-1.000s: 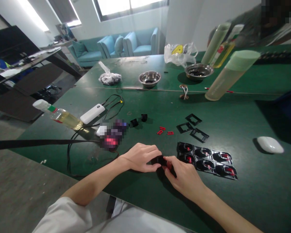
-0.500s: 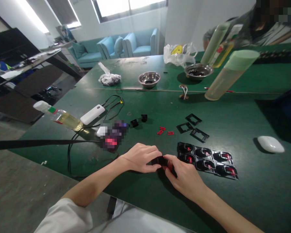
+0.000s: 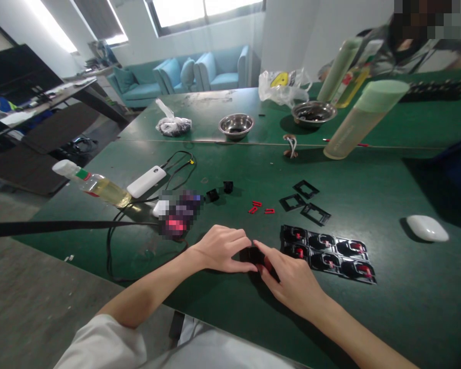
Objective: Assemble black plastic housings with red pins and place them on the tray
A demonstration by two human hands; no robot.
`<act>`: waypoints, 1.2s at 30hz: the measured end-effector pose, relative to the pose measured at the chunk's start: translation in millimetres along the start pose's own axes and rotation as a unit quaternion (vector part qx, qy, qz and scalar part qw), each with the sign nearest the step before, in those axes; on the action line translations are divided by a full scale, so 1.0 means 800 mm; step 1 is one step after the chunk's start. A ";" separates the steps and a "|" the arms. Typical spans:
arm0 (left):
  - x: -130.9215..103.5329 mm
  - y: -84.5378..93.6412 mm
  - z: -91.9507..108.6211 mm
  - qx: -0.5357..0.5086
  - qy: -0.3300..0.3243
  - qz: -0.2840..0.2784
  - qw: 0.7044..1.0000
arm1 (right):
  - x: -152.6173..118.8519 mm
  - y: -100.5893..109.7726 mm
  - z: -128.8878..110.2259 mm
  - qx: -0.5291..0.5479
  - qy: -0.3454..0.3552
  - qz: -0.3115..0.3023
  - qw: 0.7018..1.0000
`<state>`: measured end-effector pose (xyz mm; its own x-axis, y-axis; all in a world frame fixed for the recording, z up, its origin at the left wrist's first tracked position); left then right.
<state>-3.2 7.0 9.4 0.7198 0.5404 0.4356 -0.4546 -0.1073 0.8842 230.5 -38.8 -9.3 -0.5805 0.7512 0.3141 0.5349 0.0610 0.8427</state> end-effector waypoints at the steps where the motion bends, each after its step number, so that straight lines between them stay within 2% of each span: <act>1: 0.000 -0.001 0.000 0.003 -0.004 0.001 1.000 | 0.000 0.000 0.000 -0.006 0.004 0.000 1.000; 7: -0.003 -0.005 -0.001 0.022 -0.011 -0.015 1.000 | 0.000 -0.001 0.000 -0.022 0.015 0.002 1.000; 21: -0.002 -0.001 -0.004 0.007 0.003 -0.060 0.998 | -0.001 0.000 0.005 0.061 -0.046 0.018 0.997; 30: -0.002 -0.004 -0.004 0.017 0.016 -0.048 0.999 | 0.001 0.002 0.001 0.016 -0.020 -0.003 1.000; 36: -0.002 -0.002 -0.001 0.009 0.010 -0.061 0.998 | 0.002 0.003 0.002 0.047 -0.046 -0.001 0.998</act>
<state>-4.1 7.5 7.4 0.7580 0.5674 0.3217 -0.3547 -0.0553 0.9333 231.9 -36.3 -7.4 -0.5257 0.8076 0.2672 0.5907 0.1205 0.7979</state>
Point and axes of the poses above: each hand's wrist, its own x-axis towards the middle knuckle, its own y-axis out of the back of the hand, z = x × y, the point moved 1 cm from there along x, towards the middle knuckle, and after that the axes turned 1 degree about x, right-handed, at the moved point
